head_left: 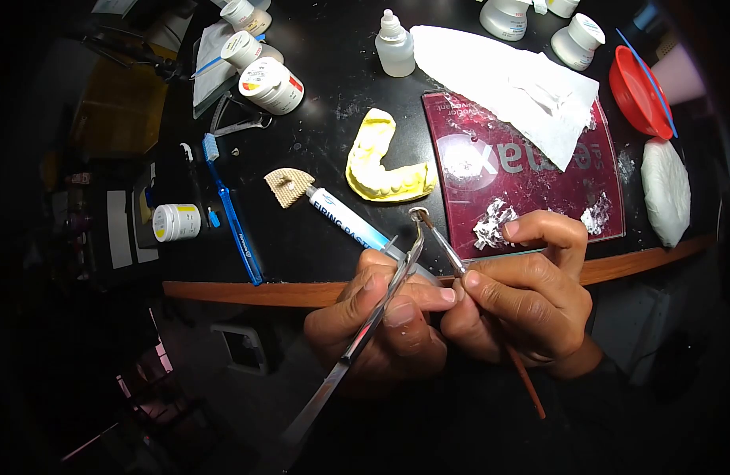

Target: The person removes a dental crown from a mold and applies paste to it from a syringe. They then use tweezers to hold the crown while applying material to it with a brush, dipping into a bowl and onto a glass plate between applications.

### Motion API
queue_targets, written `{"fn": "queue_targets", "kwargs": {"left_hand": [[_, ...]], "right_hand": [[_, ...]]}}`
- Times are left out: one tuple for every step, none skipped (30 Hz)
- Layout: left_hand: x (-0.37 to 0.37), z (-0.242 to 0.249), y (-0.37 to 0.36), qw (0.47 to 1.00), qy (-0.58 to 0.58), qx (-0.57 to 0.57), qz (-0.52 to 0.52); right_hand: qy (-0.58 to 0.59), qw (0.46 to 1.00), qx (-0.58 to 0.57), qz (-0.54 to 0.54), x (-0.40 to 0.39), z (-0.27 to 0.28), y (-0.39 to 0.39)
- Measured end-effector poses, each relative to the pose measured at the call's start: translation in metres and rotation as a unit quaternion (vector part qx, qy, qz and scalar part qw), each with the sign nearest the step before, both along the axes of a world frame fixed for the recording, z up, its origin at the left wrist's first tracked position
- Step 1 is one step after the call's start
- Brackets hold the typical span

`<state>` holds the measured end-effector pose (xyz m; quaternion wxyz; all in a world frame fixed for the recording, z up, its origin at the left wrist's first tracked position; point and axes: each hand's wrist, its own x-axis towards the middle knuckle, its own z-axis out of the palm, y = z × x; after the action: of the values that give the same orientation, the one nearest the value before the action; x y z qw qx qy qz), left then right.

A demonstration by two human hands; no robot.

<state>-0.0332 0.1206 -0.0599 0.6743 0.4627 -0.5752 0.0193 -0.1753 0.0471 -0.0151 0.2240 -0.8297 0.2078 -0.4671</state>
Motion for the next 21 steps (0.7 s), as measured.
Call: {"fn": "queue_targets", "kwargs": {"left_hand": [[-0.0001,0.0,-0.0002,1.0,0.001,0.0,-0.002],[-0.0002,0.0005,0.0,1.0,0.001,0.0,-0.001],[-0.0002,0.0005,0.0002,1.0,0.002,0.001,-0.002],[0.0,0.0004,-0.0001,1.0,0.003,0.002,-0.002],[-0.0003,0.0003,-0.0003,1.0,0.002,0.0,-0.003],[-0.0001,0.0004,-0.0001,1.0,0.002,0.001,-0.003],[0.0,0.0,-0.0008,1.0,0.003,0.001,-0.003],[0.0,-0.0002,-0.0002,1.0,0.003,0.001,-0.004],[0.0001,0.0,-0.0002,1.0,0.004,0.002,-0.004],[0.0001,0.0002,-0.0003,1.0,0.005,0.002,-0.004],[0.0,0.001,-0.0004,1.0,0.005,0.001,-0.004],[-0.0002,0.0013,0.0,1.0,0.005,0.002,-0.005],[0.0,0.001,0.0,1.0,0.005,0.003,-0.006],[0.0,0.0012,0.0,1.0,0.004,0.003,-0.006],[0.0002,0.0013,0.0,1.0,0.005,0.002,-0.005],[0.0001,0.0016,-0.0002,1.0,0.006,0.003,-0.007],[-0.0003,0.0017,0.0002,1.0,0.006,0.003,-0.007],[-0.0007,0.002,0.0,1.0,0.007,0.003,-0.007],[-0.0004,0.0019,0.0,1.0,0.007,0.003,-0.008],[-0.0005,0.0017,-0.0002,1.0,0.008,0.003,-0.007],[-0.0001,0.0016,0.0,1.0,0.008,0.004,-0.007]], "right_hand": [[0.0,1.0,0.001,0.0,0.0002,0.0002,0.0001],[-0.001,1.0,0.002,0.0,0.0003,0.0004,0.0002],[-0.001,1.0,0.002,-0.001,0.0004,0.0006,0.0003],[-0.001,1.0,0.003,-0.001,0.0004,0.0007,0.0006],[0.0,1.0,0.004,-0.002,0.0004,0.0007,0.0007],[0.0,1.0,0.003,-0.002,0.0005,0.0007,0.0006],[0.0,1.0,0.001,-0.002,0.0006,0.0006,0.0002],[0.0,1.0,-0.001,-0.002,0.0006,0.0004,0.0],[-0.003,1.0,-0.001,-0.003,0.0008,0.0003,0.0001],[-0.006,1.0,-0.001,-0.004,0.0011,0.0,0.0001],[-0.009,1.0,-0.001,-0.005,0.0013,-0.0001,0.0002],[-0.007,1.0,0.0,-0.004,0.0012,0.0001,0.0002],[-0.005,1.0,0.001,-0.003,0.001,0.0006,0.0002],[-0.003,1.0,0.001,-0.003,0.0009,0.0008,0.0001],[-0.002,1.0,0.001,-0.004,0.0009,0.0005,0.0002],[-0.002,1.0,0.0,-0.005,0.001,0.0001,0.0003],[-0.001,1.0,0.0,-0.006,0.001,-0.0002,0.0004],[-0.001,1.0,-0.001,-0.006,0.001,-0.0003,0.0005],[-0.001,1.0,-0.001,-0.006,0.0011,-0.0004,0.0006],[-0.001,1.0,-0.001,-0.006,0.0011,-0.0004,0.0007],[0.0,1.0,-0.001,-0.006,0.001,-0.0003,0.0007]]}}
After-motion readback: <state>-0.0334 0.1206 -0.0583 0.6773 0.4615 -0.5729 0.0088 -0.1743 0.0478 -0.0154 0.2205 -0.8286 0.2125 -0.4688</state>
